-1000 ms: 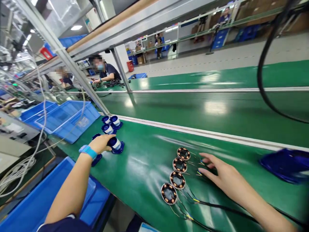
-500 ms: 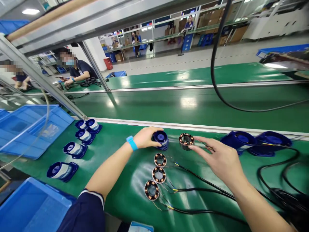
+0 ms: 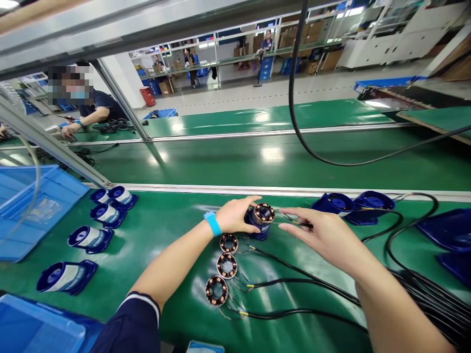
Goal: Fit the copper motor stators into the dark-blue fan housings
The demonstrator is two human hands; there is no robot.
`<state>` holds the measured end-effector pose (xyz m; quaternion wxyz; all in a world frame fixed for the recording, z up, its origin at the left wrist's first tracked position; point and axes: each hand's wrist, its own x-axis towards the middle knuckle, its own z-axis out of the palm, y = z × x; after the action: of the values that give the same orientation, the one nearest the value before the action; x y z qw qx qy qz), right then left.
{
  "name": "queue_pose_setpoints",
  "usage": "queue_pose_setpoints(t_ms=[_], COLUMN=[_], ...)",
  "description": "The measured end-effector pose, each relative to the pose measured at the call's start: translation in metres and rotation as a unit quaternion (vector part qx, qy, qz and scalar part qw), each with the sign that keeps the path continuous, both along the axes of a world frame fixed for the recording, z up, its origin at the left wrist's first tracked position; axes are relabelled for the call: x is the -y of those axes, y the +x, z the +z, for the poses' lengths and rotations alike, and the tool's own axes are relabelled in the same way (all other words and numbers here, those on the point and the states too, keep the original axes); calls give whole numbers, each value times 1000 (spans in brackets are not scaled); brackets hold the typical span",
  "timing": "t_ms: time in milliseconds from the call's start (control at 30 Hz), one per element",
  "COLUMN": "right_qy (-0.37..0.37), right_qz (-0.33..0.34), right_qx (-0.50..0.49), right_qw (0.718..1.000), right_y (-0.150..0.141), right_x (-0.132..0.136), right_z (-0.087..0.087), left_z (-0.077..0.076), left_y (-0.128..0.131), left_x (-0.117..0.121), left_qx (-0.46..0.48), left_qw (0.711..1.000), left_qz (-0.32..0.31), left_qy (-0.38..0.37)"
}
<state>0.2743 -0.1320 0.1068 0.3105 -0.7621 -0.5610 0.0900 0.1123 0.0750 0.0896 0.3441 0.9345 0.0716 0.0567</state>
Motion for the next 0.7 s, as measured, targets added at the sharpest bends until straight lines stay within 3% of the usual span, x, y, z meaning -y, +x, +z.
queue_pose_setpoints(t_ms=[100,200,333,433,567,700], right_qy=[17,26,-46,-54,34,-14], right_qz=[-7,-5,39,30,-36,-21], right_qx=[17,28,31,8,37,71], right_qw=[1000,999,998,998,998,997], right_y=[1,-9,-20,-20,-20,-21], right_x=[9,2,-10,-4,4,1], right_z=[7,-3,-15,-6,9,5], left_z=[-1,-5,-6,7,24,16], left_y=[2,5,6,5,10,20], left_x=[3,6,8,11,16,14], left_qx=[1,13,15,20,127,40], left_qw=[1000,1000,999,998,990,998], left_qz=[-7,-14,-11,9,32,-3], left_qy=[13,15,33,61,56,54])
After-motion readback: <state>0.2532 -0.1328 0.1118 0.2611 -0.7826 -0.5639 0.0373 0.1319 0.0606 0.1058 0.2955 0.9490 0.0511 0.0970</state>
